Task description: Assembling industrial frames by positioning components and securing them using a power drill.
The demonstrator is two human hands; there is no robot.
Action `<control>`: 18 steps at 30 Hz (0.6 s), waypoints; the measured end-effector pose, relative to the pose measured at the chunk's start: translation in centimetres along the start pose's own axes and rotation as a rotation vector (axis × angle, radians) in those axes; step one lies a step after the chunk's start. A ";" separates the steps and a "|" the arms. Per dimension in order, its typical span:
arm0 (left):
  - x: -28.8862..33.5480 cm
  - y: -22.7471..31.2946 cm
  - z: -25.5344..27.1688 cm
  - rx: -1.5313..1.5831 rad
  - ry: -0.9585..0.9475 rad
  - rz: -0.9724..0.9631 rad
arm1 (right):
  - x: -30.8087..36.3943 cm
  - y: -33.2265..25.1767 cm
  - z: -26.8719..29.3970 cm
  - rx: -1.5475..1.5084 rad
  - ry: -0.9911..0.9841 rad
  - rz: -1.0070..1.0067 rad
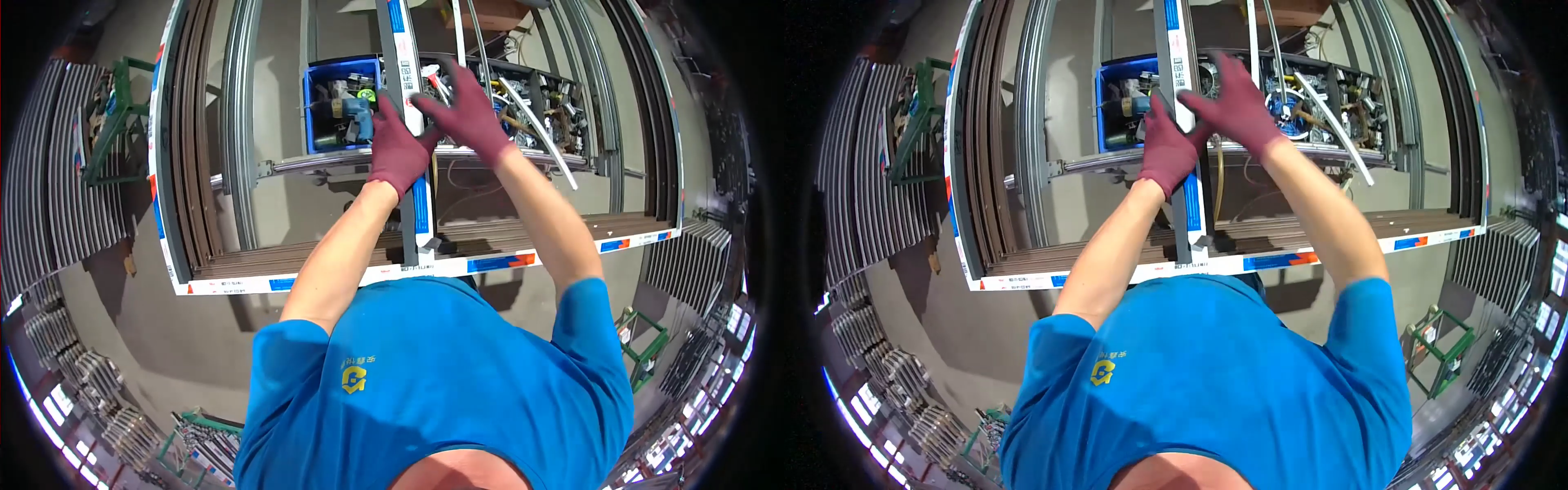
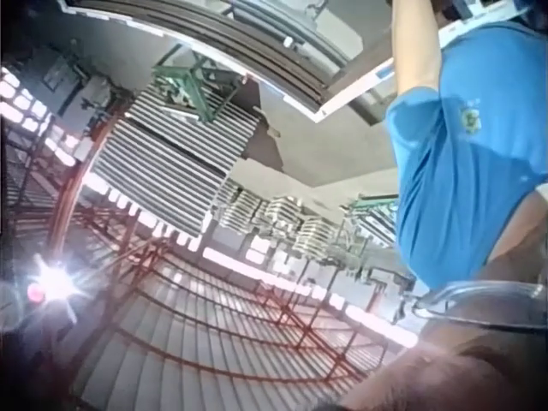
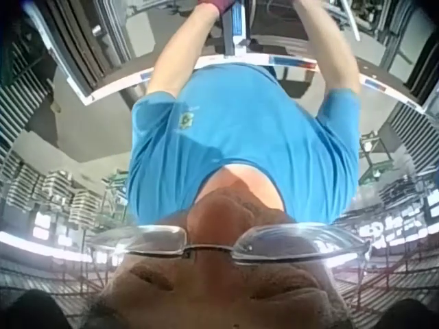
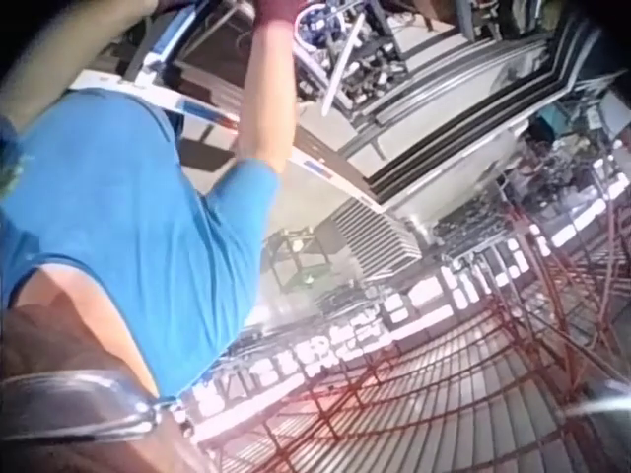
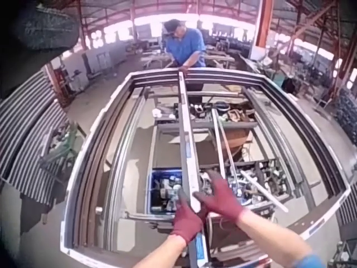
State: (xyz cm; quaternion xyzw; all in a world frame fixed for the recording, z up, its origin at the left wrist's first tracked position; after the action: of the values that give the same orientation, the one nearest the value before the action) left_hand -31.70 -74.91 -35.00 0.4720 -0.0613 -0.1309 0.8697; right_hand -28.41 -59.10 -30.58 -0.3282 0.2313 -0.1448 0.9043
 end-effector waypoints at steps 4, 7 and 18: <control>-0.1 1.6 -0.4 -0.108 -0.117 0.056 | -11.0 2.5 -9.1 0.228 -0.025 -0.224; -0.2 1.2 -0.7 -0.130 -0.106 0.051 | -11.9 3.5 -10.9 0.159 -0.108 -0.318; 1.2 2.1 0.6 -0.160 -0.176 0.038 | -8.3 8.8 -11.3 -0.694 0.244 -0.352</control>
State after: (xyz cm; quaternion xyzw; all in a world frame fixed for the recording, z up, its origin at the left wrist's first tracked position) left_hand -30.28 -74.64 -32.89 0.3863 -0.1359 -0.1600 0.8982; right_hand -40.32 -55.10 -41.37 -0.6291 0.3121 -0.2485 0.6671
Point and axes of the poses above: each hand's wrist, its own x-axis away from the middle knuckle, its own z-axis out of the back of the hand, y = z × x, the point moved 1 cm from there along -x, towards the middle knuckle, and after that the axes turned 9 degrees about y, right-handed, at the moved point
